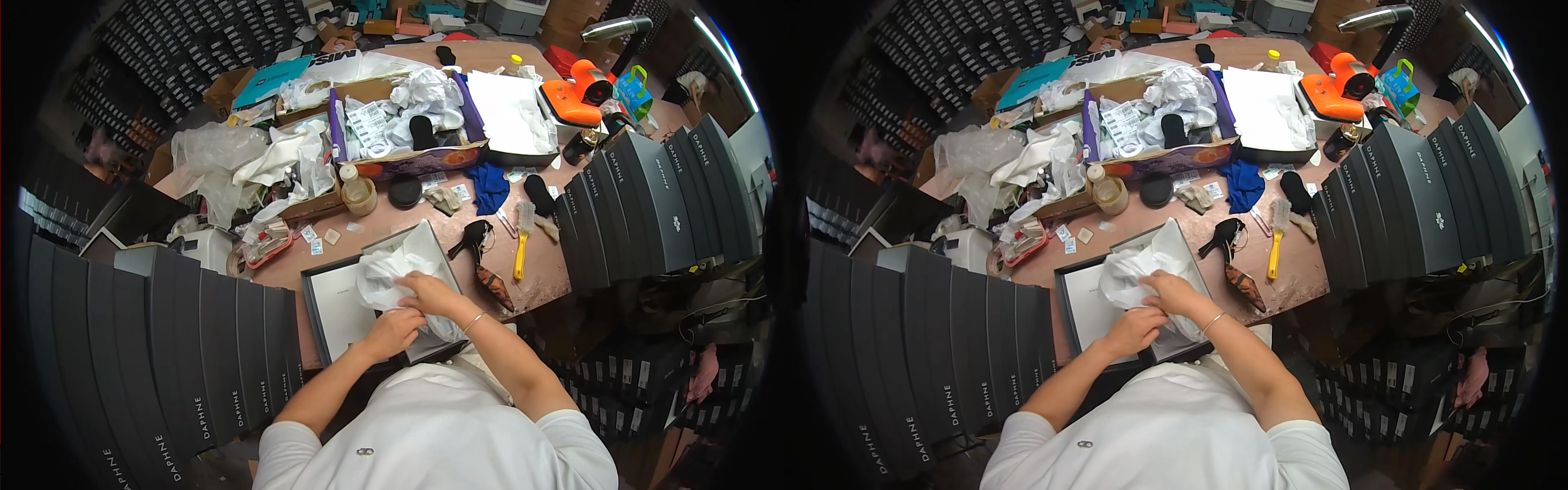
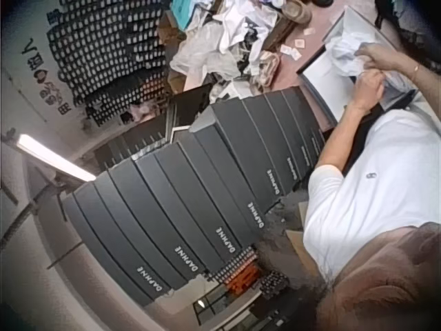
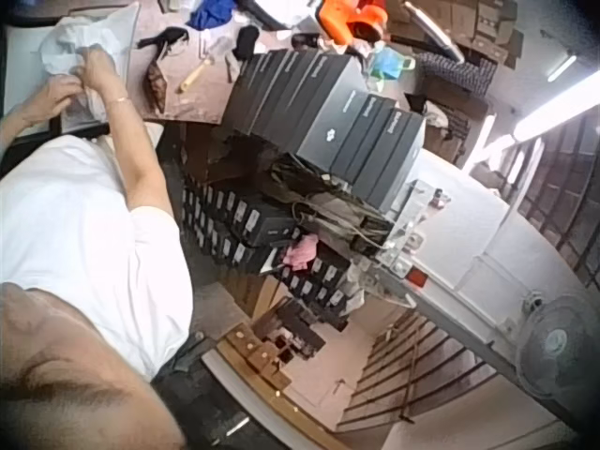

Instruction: Packing individual shoes into boxes with protective wrapping paper and stacking the finished boxes.

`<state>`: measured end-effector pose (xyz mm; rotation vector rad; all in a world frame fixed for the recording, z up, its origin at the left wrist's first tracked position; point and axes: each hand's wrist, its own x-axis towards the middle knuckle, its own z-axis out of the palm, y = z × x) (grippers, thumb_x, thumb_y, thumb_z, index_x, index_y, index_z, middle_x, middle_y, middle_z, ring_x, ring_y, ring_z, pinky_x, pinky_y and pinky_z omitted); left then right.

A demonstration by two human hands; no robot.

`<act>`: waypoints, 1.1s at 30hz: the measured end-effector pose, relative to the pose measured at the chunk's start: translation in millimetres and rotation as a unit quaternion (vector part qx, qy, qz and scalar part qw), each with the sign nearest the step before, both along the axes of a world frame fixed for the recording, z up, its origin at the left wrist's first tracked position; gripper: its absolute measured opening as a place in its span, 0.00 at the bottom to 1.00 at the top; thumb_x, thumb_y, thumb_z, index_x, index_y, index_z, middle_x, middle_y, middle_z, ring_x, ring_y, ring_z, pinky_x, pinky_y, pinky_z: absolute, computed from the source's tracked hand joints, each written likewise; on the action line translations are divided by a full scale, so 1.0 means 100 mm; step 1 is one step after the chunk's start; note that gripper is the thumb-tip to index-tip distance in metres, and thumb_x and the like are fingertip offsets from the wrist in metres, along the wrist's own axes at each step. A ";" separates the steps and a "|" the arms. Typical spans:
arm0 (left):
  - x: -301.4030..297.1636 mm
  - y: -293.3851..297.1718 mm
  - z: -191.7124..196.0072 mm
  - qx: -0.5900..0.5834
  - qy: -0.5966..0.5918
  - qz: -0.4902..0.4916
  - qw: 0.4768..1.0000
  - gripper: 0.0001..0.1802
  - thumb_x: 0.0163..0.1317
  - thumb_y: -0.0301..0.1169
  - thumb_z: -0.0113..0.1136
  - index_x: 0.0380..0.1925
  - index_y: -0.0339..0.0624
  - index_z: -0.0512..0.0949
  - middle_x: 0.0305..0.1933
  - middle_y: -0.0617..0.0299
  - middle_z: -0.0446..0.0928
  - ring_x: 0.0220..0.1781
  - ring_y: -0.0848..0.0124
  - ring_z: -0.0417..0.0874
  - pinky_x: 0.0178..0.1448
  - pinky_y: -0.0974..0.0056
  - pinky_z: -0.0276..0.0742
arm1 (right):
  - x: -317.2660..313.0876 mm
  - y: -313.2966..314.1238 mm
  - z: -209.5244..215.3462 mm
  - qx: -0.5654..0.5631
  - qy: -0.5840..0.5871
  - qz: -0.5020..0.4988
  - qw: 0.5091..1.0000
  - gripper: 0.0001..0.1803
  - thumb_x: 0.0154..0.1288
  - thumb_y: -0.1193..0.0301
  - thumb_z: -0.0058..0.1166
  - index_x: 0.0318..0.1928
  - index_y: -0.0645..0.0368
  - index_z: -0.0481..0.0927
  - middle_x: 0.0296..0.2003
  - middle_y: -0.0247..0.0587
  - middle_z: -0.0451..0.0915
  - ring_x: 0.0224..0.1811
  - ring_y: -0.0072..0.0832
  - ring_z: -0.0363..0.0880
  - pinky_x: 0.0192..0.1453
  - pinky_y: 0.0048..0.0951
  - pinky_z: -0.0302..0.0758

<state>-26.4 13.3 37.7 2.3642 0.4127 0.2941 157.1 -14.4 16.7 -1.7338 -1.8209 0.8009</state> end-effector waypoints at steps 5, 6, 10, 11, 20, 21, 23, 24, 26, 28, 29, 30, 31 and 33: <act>-0.28 0.17 0.60 0.104 -0.044 0.350 0.930 0.36 0.51 0.29 0.66 0.61 0.38 0.65 0.57 0.44 0.70 0.56 0.47 0.74 0.61 0.55 0.70 | -0.29 -0.29 0.17 0.032 0.048 0.022 0.998 0.25 0.56 0.68 0.60 0.55 0.58 0.72 0.50 0.53 0.73 0.41 0.51 0.78 0.45 0.42 0.77; -0.35 0.27 0.29 0.050 -0.001 0.331 0.942 0.39 0.52 0.29 0.66 0.64 0.38 0.61 0.57 0.43 0.70 0.57 0.47 0.73 0.61 0.54 0.70 | -0.28 -0.38 0.33 0.036 0.047 -0.009 0.998 0.26 0.57 0.68 0.60 0.56 0.57 0.71 0.53 0.54 0.71 0.45 0.52 0.77 0.49 0.42 0.75; -0.61 0.30 -0.63 -0.230 -0.106 0.410 0.876 0.37 0.54 0.25 0.64 0.64 0.35 0.60 0.59 0.43 0.68 0.58 0.55 0.74 0.61 0.58 0.69 | 0.43 -0.45 0.50 0.114 -0.065 -0.228 0.965 0.33 0.56 0.65 0.62 0.61 0.55 0.66 0.65 0.58 0.60 0.59 0.53 0.69 0.61 0.43 0.68; -0.47 0.22 -0.24 -0.232 -0.058 0.453 0.859 0.35 0.56 0.23 0.62 0.64 0.34 0.60 0.59 0.47 0.69 0.56 0.62 0.75 0.60 0.62 0.70 | 0.67 -0.57 0.41 0.075 -0.106 -0.271 0.954 0.32 0.55 0.66 0.63 0.60 0.56 0.68 0.62 0.57 0.63 0.59 0.52 0.69 0.60 0.43 0.68; -0.47 0.24 -0.12 -0.478 -0.321 0.488 0.656 0.11 0.66 0.27 0.55 0.46 0.34 0.75 0.43 0.60 0.80 0.43 0.73 0.80 0.48 0.70 0.75 | 1.19 -1.01 -0.01 0.088 0.053 -0.274 0.956 0.21 0.48 0.75 0.65 0.45 0.59 0.75 0.52 0.51 0.71 0.53 0.47 0.71 0.59 0.43 0.66; -0.46 0.30 -0.04 -0.463 -0.331 0.480 0.668 0.11 0.66 0.27 0.55 0.46 0.34 0.75 0.43 0.60 0.79 0.43 0.73 0.80 0.48 0.70 0.75 | 1.23 -1.04 0.06 0.118 0.059 -0.258 0.957 0.21 0.47 0.75 0.65 0.44 0.60 0.75 0.55 0.51 0.69 0.54 0.47 0.71 0.60 0.42 0.65; -0.37 0.40 0.11 -0.437 -0.345 0.466 0.688 0.11 0.66 0.26 0.55 0.46 0.34 0.75 0.44 0.61 0.79 0.44 0.74 0.79 0.49 0.70 0.74 | 1.36 -1.03 0.24 0.133 0.004 -0.220 0.967 0.18 0.49 0.77 0.62 0.43 0.60 0.76 0.63 0.52 0.61 0.60 0.48 0.67 0.63 0.37 0.64; -0.30 0.41 0.19 -0.440 -0.347 0.463 0.687 0.11 0.66 0.26 0.55 0.47 0.35 0.75 0.44 0.61 0.79 0.44 0.74 0.79 0.48 0.70 0.74 | 1.43 -0.98 0.20 0.104 0.056 -0.222 0.968 0.17 0.50 0.78 0.61 0.44 0.60 0.76 0.63 0.52 0.62 0.61 0.48 0.67 0.64 0.37 0.64; -0.15 0.45 0.36 -0.443 -0.349 0.450 0.692 0.11 0.66 0.27 0.55 0.48 0.36 0.75 0.44 0.63 0.79 0.44 0.76 0.79 0.48 0.71 0.75 | 1.58 -0.82 -0.04 0.052 0.163 -0.232 0.958 0.16 0.52 0.80 0.58 0.44 0.59 0.77 0.61 0.52 0.64 0.63 0.48 0.65 0.65 0.36 0.63; -0.06 0.42 0.45 -0.438 -0.341 0.438 0.707 0.12 0.65 0.26 0.55 0.48 0.35 0.74 0.45 0.61 0.79 0.44 0.75 0.79 0.50 0.71 0.74 | 1.72 -0.61 -0.37 0.110 0.052 -0.168 0.978 0.19 0.53 0.83 0.52 0.46 0.56 0.79 0.56 0.51 0.72 0.60 0.48 0.68 0.65 0.37 0.65; -0.02 0.41 0.47 -0.426 -0.333 0.429 0.724 0.12 0.65 0.24 0.55 0.48 0.34 0.74 0.45 0.61 0.79 0.45 0.74 0.79 0.51 0.70 0.73 | 1.82 -0.60 -0.69 0.098 -0.019 -0.156 0.983 0.19 0.52 0.83 0.53 0.47 0.56 0.79 0.54 0.51 0.73 0.59 0.47 0.69 0.64 0.37 0.66; -0.02 0.41 0.49 -0.413 -0.321 0.420 0.742 0.12 0.64 0.23 0.56 0.48 0.33 0.74 0.45 0.60 0.79 0.45 0.74 0.79 0.52 0.70 0.73 | 1.88 -0.63 -0.95 0.084 -0.087 -0.145 0.982 0.20 0.52 0.82 0.53 0.48 0.56 0.79 0.52 0.51 0.74 0.58 0.47 0.70 0.63 0.37 0.67; -0.05 0.42 0.50 -0.391 -0.305 0.424 0.758 0.13 0.64 0.23 0.56 0.49 0.33 0.73 0.46 0.59 0.78 0.46 0.73 0.79 0.53 0.69 0.72 | 1.88 -0.64 -1.01 0.071 -0.049 -0.161 0.983 0.20 0.53 0.82 0.52 0.48 0.57 0.79 0.53 0.51 0.74 0.58 0.47 0.71 0.62 0.37 0.68; -0.08 0.42 0.47 -0.360 -0.271 0.420 0.788 0.16 0.63 0.22 0.57 0.51 0.33 0.71 0.49 0.58 0.77 0.48 0.72 0.78 0.55 0.68 0.72 | 1.96 -0.73 -1.03 0.040 0.015 -0.204 0.978 0.19 0.55 0.82 0.52 0.49 0.58 0.79 0.53 0.51 0.75 0.58 0.46 0.72 0.61 0.37 0.69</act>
